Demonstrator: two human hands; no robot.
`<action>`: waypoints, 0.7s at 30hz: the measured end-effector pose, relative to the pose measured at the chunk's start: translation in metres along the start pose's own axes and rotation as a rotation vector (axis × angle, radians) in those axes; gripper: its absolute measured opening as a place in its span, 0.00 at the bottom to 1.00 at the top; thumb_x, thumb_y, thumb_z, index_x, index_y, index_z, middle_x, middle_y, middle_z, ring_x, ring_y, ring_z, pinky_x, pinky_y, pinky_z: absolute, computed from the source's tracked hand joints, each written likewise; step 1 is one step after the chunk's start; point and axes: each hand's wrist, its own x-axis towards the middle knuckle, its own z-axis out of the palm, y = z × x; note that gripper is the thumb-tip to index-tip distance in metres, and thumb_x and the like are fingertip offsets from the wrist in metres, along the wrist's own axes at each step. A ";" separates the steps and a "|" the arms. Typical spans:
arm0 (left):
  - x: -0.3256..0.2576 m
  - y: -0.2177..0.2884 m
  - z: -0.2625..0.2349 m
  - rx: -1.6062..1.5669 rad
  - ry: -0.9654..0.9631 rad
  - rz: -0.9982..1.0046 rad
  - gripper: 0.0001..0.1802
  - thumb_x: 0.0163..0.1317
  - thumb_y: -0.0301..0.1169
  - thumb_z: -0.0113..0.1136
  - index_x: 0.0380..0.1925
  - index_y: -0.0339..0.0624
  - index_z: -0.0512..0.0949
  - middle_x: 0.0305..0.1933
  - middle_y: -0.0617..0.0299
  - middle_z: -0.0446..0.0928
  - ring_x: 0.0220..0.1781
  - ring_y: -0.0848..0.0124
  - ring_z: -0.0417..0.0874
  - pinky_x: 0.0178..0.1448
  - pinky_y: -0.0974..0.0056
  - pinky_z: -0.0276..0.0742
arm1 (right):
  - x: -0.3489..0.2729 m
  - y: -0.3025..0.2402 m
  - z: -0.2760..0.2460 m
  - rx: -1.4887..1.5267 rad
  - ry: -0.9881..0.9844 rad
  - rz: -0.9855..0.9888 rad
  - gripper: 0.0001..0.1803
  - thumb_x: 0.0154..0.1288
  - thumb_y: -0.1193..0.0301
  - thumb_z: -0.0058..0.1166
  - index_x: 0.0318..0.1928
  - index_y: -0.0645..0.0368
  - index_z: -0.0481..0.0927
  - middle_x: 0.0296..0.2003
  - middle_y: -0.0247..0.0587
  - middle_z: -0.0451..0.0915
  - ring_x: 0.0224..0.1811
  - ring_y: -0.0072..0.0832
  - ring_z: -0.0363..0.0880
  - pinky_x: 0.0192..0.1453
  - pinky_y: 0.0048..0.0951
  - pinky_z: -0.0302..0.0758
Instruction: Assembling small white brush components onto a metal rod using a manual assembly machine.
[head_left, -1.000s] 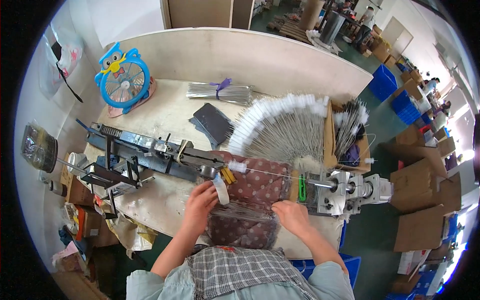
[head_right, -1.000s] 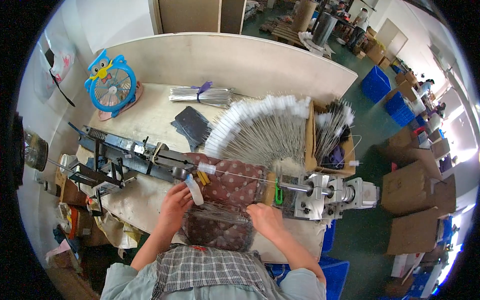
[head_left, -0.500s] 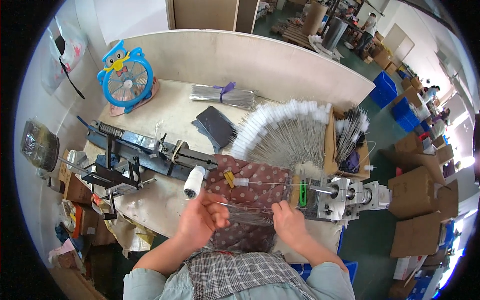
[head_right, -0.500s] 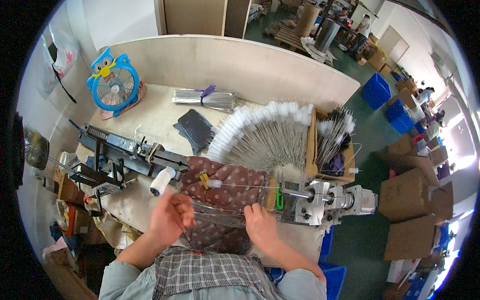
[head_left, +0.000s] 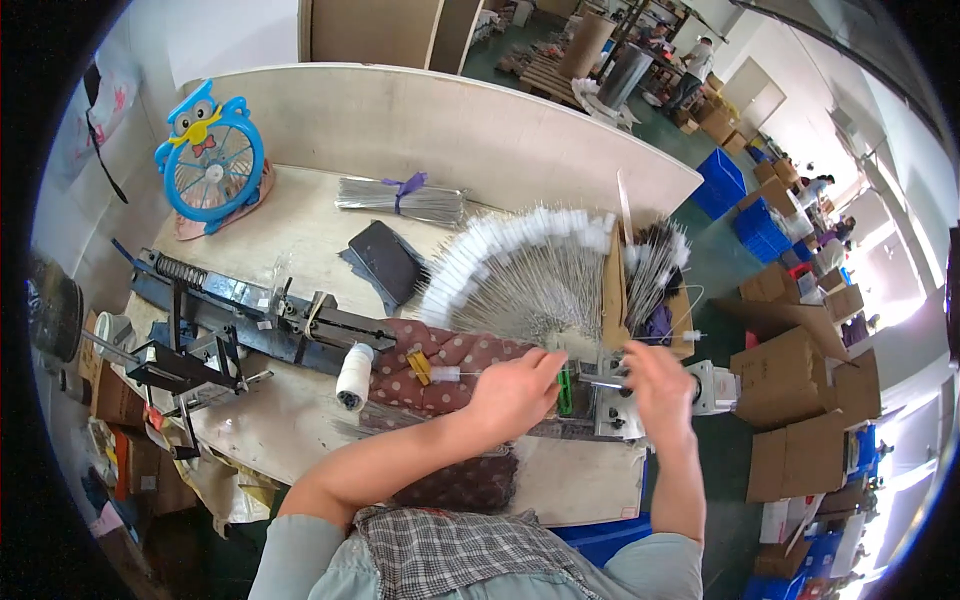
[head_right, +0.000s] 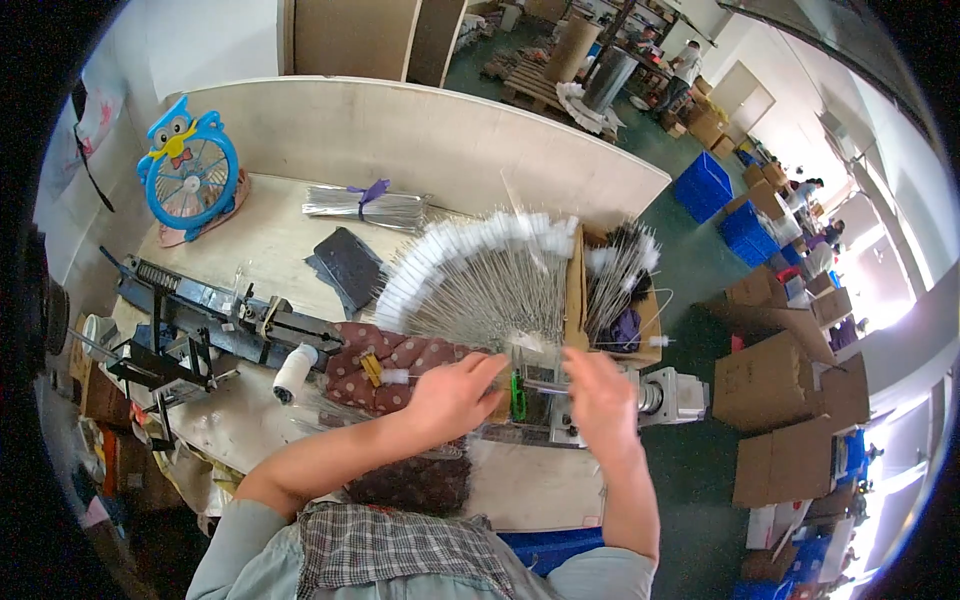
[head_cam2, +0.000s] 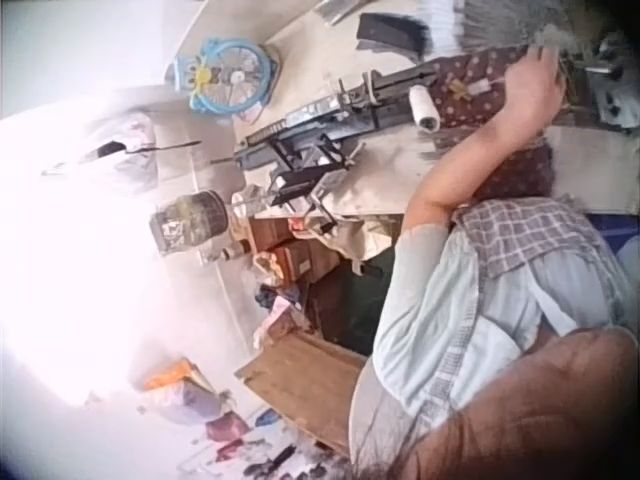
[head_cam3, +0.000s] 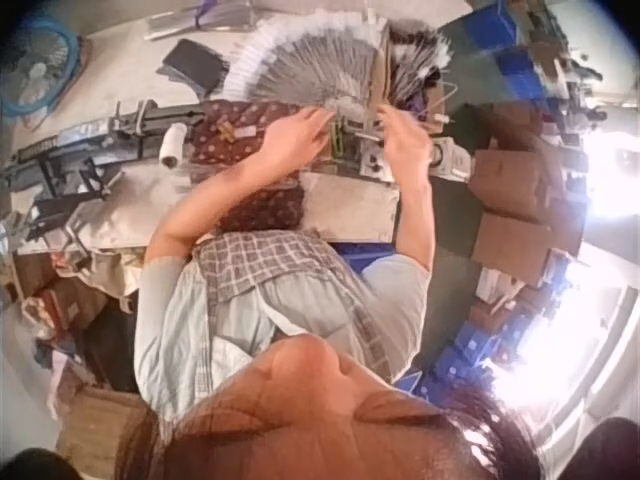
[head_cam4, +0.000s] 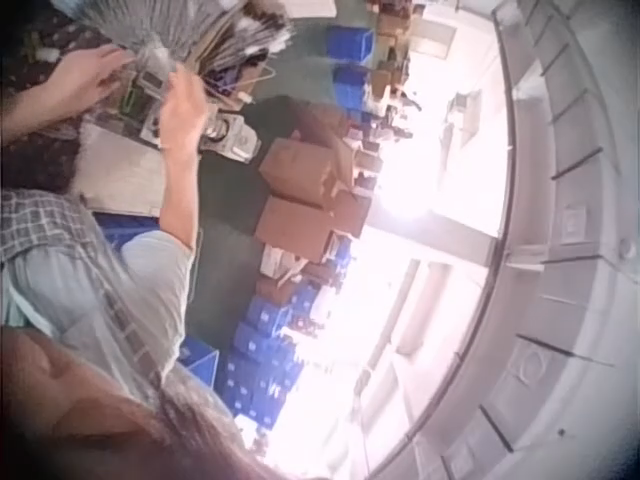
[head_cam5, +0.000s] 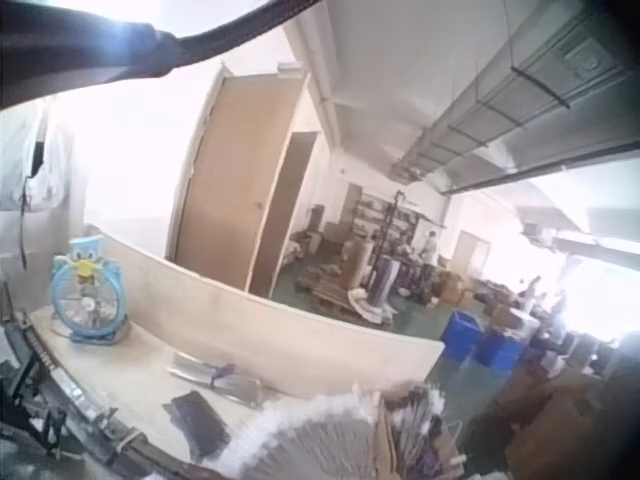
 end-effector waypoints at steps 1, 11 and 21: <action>0.006 -0.007 0.014 0.141 -0.051 0.042 0.08 0.55 0.32 0.60 0.35 0.43 0.78 0.31 0.59 0.76 0.31 0.62 0.81 0.32 0.60 0.76 | 0.003 0.000 0.013 0.008 0.011 -0.095 0.17 0.52 0.86 0.50 0.44 0.63 0.77 0.34 0.45 0.79 0.31 0.41 0.80 0.36 0.35 0.77; 0.040 -0.057 0.031 0.692 -0.240 0.195 0.11 0.50 0.36 0.58 0.35 0.48 0.77 0.32 0.65 0.74 0.40 0.66 0.78 0.42 0.58 0.70 | 0.020 0.022 0.071 0.124 -0.049 -0.029 0.07 0.57 0.63 0.58 0.32 0.50 0.83 0.23 0.43 0.77 0.30 0.39 0.77 0.35 0.40 0.73; -0.087 -0.030 -0.093 0.130 0.009 -0.232 0.11 0.53 0.23 0.63 0.39 0.39 0.81 0.39 0.57 0.81 0.37 0.64 0.82 0.42 0.64 0.78 | 0.062 -0.044 0.103 0.416 -0.181 -0.458 0.07 0.49 0.63 0.64 0.27 0.51 0.85 0.23 0.29 0.79 0.32 0.30 0.74 0.36 0.30 0.73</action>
